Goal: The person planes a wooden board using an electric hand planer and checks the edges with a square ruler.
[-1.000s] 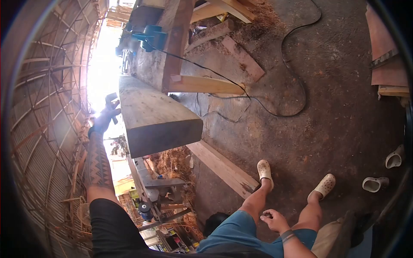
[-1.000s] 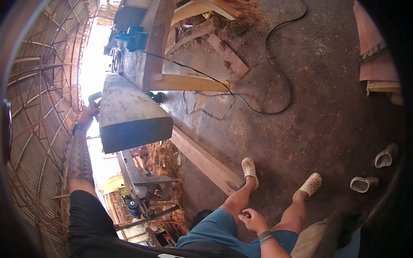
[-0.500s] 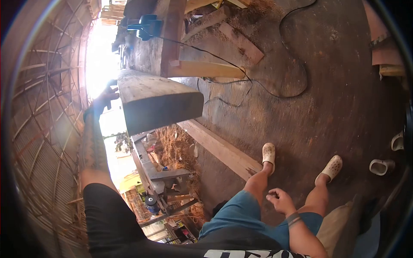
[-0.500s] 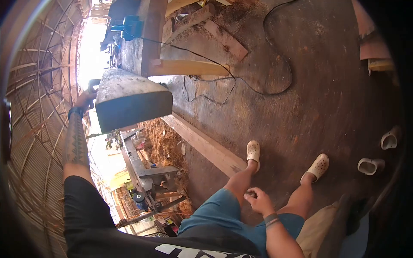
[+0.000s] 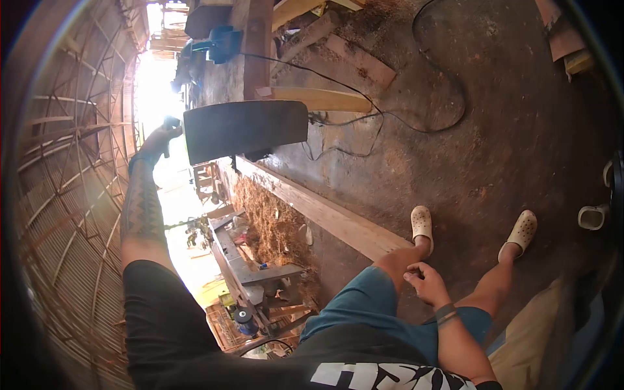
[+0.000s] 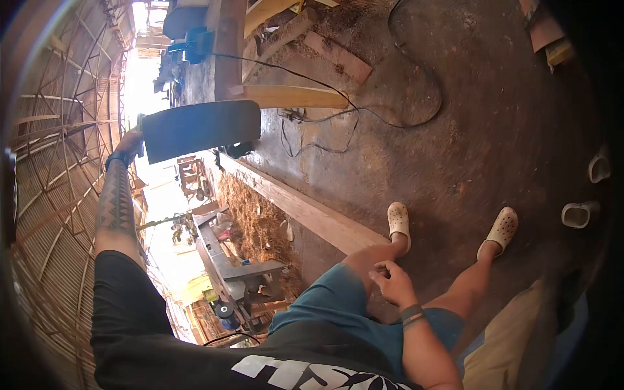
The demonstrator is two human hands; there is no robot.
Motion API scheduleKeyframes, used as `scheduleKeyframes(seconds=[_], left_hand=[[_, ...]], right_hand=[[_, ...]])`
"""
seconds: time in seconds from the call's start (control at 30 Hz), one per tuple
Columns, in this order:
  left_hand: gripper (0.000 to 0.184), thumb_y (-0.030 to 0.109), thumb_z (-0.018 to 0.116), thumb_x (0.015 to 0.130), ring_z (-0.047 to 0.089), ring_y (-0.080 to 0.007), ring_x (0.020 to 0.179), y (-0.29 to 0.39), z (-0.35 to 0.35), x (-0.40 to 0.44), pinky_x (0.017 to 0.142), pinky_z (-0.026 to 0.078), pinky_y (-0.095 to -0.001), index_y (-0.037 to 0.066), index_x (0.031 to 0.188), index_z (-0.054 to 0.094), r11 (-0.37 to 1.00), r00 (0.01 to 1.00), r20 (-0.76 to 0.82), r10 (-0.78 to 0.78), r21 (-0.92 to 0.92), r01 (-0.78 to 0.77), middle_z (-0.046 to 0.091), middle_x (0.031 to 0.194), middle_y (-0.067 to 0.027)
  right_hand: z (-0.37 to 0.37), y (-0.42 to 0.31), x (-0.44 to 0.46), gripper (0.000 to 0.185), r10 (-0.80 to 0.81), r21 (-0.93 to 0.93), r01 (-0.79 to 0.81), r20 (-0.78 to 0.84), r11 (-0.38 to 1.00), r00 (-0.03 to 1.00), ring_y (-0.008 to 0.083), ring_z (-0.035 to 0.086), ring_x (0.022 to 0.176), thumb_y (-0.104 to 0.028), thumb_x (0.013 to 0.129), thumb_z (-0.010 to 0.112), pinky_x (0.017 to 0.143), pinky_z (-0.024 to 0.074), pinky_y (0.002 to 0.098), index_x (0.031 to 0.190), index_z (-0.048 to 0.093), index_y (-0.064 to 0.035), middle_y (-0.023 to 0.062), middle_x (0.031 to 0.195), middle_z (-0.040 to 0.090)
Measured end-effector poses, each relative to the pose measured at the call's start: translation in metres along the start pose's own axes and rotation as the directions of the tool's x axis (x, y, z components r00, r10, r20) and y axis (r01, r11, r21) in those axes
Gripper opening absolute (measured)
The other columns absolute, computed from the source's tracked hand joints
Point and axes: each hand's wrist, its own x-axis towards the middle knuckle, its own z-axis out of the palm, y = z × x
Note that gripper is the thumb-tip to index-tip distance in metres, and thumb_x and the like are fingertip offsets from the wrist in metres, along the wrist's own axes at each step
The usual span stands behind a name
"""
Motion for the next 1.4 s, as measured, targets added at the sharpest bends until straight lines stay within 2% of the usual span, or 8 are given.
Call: scheduleKeyframes(seconds=[0.13,0.23,0.3,0.47,0.6,0.77,1.13,1.4], left_hand=[[0.046,0.035,0.075,0.102,0.063,-0.0114,0.101,0.010,0.006,-0.014,0.048,0.042,-0.0267,0.009,0.139,0.065,0.997,0.998,-0.051,-0.026,0.067,0.029,0.068,0.137,-0.0122],[0.061,0.041,0.080,0.098,0.063,-0.0139,0.102,-0.001,0.002,-0.001,0.065,0.044,-0.0303,0.005,0.144,0.063,0.999,0.999,-0.041,-0.004,0.050,0.006,0.069,0.136,-0.0119],[0.083,0.052,0.087,0.090,0.063,-0.0212,0.118,-0.010,-0.005,0.003,0.099,0.050,-0.0369,-0.001,0.148,0.059,0.998,0.998,-0.063,-0.030,0.046,0.033,0.069,0.135,-0.0138],[0.067,0.044,0.080,0.098,0.062,-0.0104,0.074,-0.040,-0.019,0.029,0.049,0.044,-0.0282,-0.002,0.145,0.063,0.997,0.998,-0.054,-0.033,0.063,0.037,0.071,0.130,-0.0137],[0.071,0.050,0.079,0.098,0.066,-0.0182,0.101,-0.016,-0.010,0.004,0.082,0.052,-0.0360,-0.002,0.144,0.065,0.990,0.992,-0.072,-0.101,0.091,0.108,0.070,0.130,-0.0145],[0.077,0.058,0.077,0.097,0.057,-0.0291,0.132,-0.024,-0.015,0.010,0.112,0.039,-0.0481,-0.001,0.145,0.065,0.993,0.996,0.010,-0.092,0.080,0.091,0.067,0.138,-0.0160],[0.080,0.060,0.077,0.096,0.046,-0.0345,0.151,-0.027,-0.017,0.012,0.121,0.028,-0.0579,0.005,0.152,0.063,0.982,0.986,-0.018,-0.166,0.090,0.167,0.060,0.156,-0.0186],[0.088,0.059,0.081,0.093,0.036,-0.0360,0.159,-0.008,-0.005,-0.003,0.124,0.011,-0.0723,0.004,0.158,0.056,0.981,0.981,-0.045,-0.187,0.035,0.189,0.052,0.166,-0.0172]], right_hand=[[0.008,0.011,0.005,0.043,-0.017,0.014,0.017,-0.005,1.000,1.000,0.0257,0.076,0.103,-0.035,0.096,0.081,0.092,0.0588,0.0394,0.126,0.076,-0.0035,0.0147,0.112,0.080],[0.005,0.001,0.001,0.045,0.010,0.001,-0.010,-0.029,1.000,1.000,0.0259,0.076,0.103,-0.035,0.095,0.082,0.093,0.0587,0.0395,0.126,0.075,-0.0033,0.0149,0.113,0.080],[0.007,0.009,0.005,0.045,0.014,0.011,-0.014,-0.028,1.000,0.999,0.0263,0.076,0.104,-0.035,0.095,0.082,0.093,0.0586,0.0395,0.126,0.075,-0.0032,0.0151,0.113,0.080],[0.008,0.009,0.002,0.045,0.023,0.005,-0.023,-0.013,1.000,1.000,0.0268,0.076,0.104,-0.036,0.096,0.082,0.093,0.0584,0.0394,0.126,0.075,-0.0028,0.0155,0.113,0.080],[0.006,0.007,0.002,0.044,0.011,0.011,-0.011,0.000,1.000,1.000,0.0264,0.076,0.103,-0.035,0.096,0.081,0.092,0.0583,0.0393,0.125,0.076,-0.0023,0.0157,0.112,0.080],[0.005,0.009,0.004,0.043,0.010,0.042,-0.010,0.008,0.999,1.000,0.0261,0.076,0.103,-0.034,0.096,0.081,0.091,0.0582,0.0391,0.124,0.076,-0.0022,0.0160,0.111,0.080],[0.010,0.019,0.008,0.028,-0.074,0.050,0.074,-0.013,0.996,0.997,0.0099,0.064,0.077,-0.020,0.099,0.080,0.069,0.0528,0.0298,0.120,0.075,-0.0014,0.0023,0.089,0.071],[0.007,0.012,0.011,0.041,-0.021,0.060,0.021,0.001,0.998,1.000,0.0246,0.076,0.098,-0.032,0.096,0.081,0.089,0.0584,0.0387,0.122,0.076,-0.0008,0.0142,0.109,0.080]])
